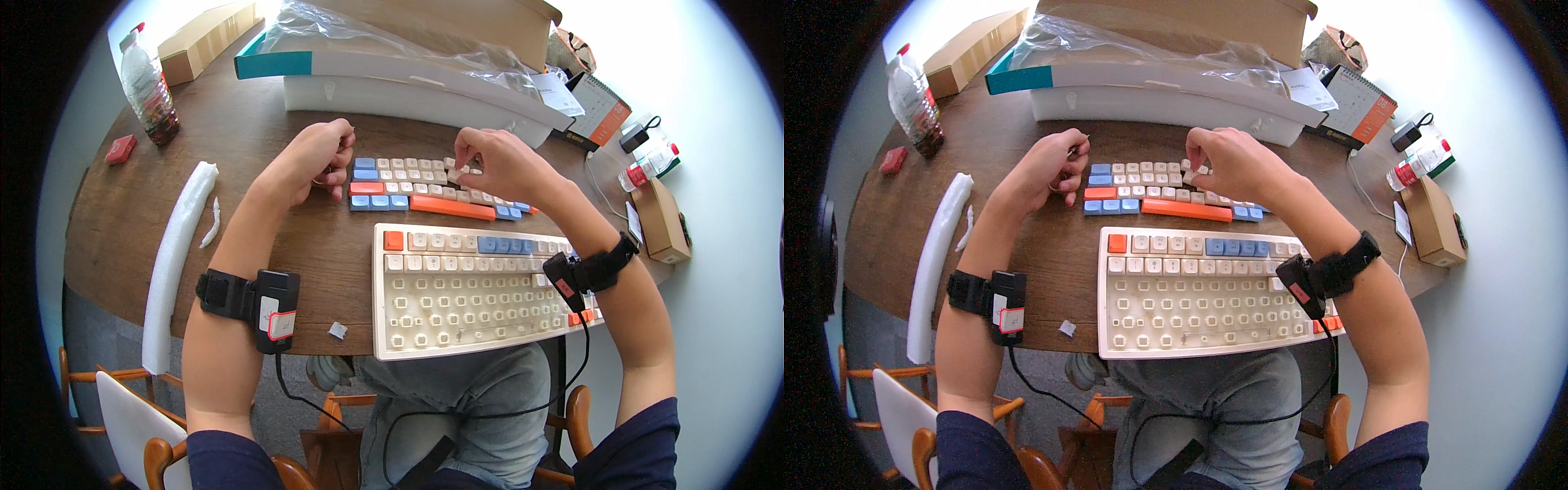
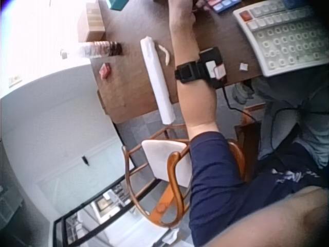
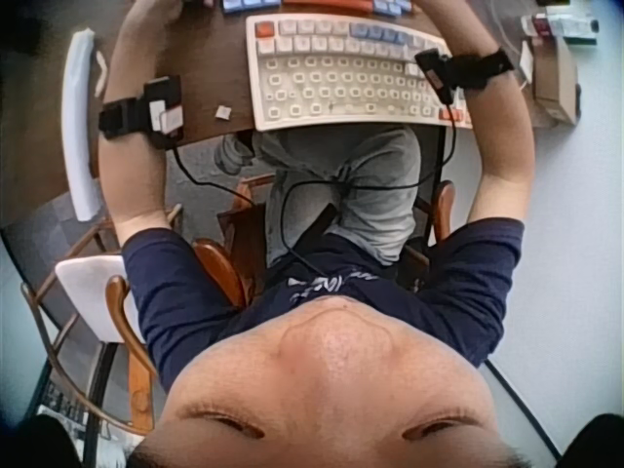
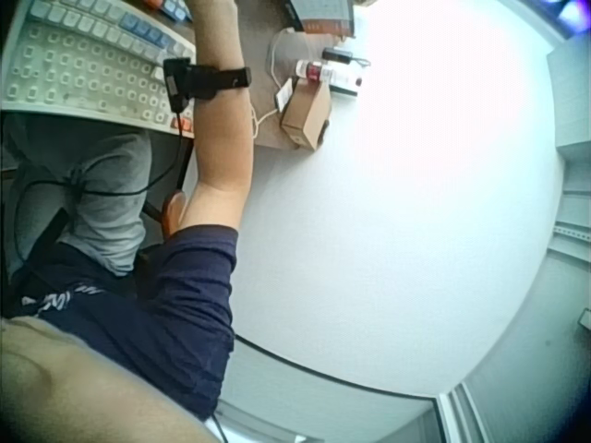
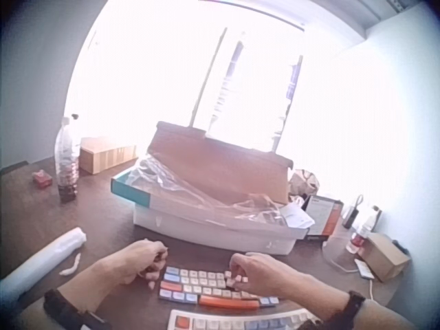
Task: The recorder is placing keycaps and switches onto a mechanical keyboard base.
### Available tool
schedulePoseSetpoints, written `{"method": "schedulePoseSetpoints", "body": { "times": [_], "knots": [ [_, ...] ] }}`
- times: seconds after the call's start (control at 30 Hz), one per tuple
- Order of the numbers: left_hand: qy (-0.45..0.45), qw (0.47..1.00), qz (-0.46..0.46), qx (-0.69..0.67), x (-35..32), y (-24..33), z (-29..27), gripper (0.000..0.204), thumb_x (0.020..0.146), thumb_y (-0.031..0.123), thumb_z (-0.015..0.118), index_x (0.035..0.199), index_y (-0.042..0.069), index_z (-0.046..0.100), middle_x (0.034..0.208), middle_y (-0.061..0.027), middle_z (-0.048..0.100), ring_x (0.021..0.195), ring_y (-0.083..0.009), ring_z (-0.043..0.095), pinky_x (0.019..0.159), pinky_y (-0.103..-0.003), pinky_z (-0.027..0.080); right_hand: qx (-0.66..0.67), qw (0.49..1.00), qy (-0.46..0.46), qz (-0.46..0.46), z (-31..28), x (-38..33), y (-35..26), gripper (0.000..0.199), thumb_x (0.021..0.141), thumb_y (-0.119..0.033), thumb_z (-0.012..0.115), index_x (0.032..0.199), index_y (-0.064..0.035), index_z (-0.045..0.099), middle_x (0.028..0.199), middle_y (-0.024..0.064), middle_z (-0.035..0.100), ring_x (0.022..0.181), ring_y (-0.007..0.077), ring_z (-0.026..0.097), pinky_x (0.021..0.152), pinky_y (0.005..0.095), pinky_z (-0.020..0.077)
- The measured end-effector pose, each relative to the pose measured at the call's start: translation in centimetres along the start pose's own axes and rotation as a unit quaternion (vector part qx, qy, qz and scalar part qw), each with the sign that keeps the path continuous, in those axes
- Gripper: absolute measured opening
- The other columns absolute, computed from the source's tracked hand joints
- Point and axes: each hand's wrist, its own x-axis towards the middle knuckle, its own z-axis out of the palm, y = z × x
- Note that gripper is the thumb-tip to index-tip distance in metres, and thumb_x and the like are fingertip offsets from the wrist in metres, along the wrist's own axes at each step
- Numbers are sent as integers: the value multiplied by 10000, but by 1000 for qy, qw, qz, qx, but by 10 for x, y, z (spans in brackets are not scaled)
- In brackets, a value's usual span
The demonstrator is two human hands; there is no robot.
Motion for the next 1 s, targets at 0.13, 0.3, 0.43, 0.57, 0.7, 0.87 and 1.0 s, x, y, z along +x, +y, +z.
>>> {"method": "schedulePoseSetpoints", "body": {
  "times": [0.13,0.3,0.43,0.57,0.7,0.87,1.0],
  "knots": [
    [-5,1000,8,-4,1,0,2,192,905,220,377,748,113,402,569,30,300,442,-103,317,420,-309,421,6,1000,3,15,0,1,-1,273,747,-136,740,910,-23,553,894,126,662,895,295,642,796,382,493],
    [11,1000,15,10,-2,1,5,230,939,252,373,745,135,407,562,58,296,432,-76,315,400,-257,404,-25,999,-23,42,4,6,-6,270,744,-142,747,901,-19,564,893,135,657,899,304,637,800,388,492],
    [8,1000,12,8,-4,1,3,227,936,248,378,741,136,407,566,58,295,433,-75,315,399,-259,401,-40,998,-21,38,5,7,-7,265,744,-134,745,902,-17,567,887,138,660,889,303,643,783,380,501],
    [15,1000,19,2,-3,-2,4,226,932,246,380,738,133,407,565,56,297,431,-77,314,396,-262,401,13,995,85,56,-15,0,11,265,753,-111,732,912,8,557,834,129,678,810,236,670,752,331,517],
    [0,1000,10,-1,2,-1,3,217,923,245,392,739,131,407,564,53,299,428,-81,321,393,-268,411,-15,992,71,106,-23,-19,54,220,728,-110,708,865,-5,571,815,160,663,787,313,646,721,373,507],
    [9,1000,5,12,-1,2,2,194,904,218,378,749,105,411,580,28,307,439,-103,321,421,-307,433,5,986,36,160,-7,-30,67,225,694,-87,730,820,-18,558,799,144,643,793,294,624,703,371,495],
    [1,1000,10,-2,1,-1,2,207,912,232,392,740,118,410,572,39,304,430,-91,319,401,-287,424,-8,985,19,171,-16,-26,52,219,702,-86,733,854,-12,593,843,150,661,817,290,642,731,367,506]
  ]
}}
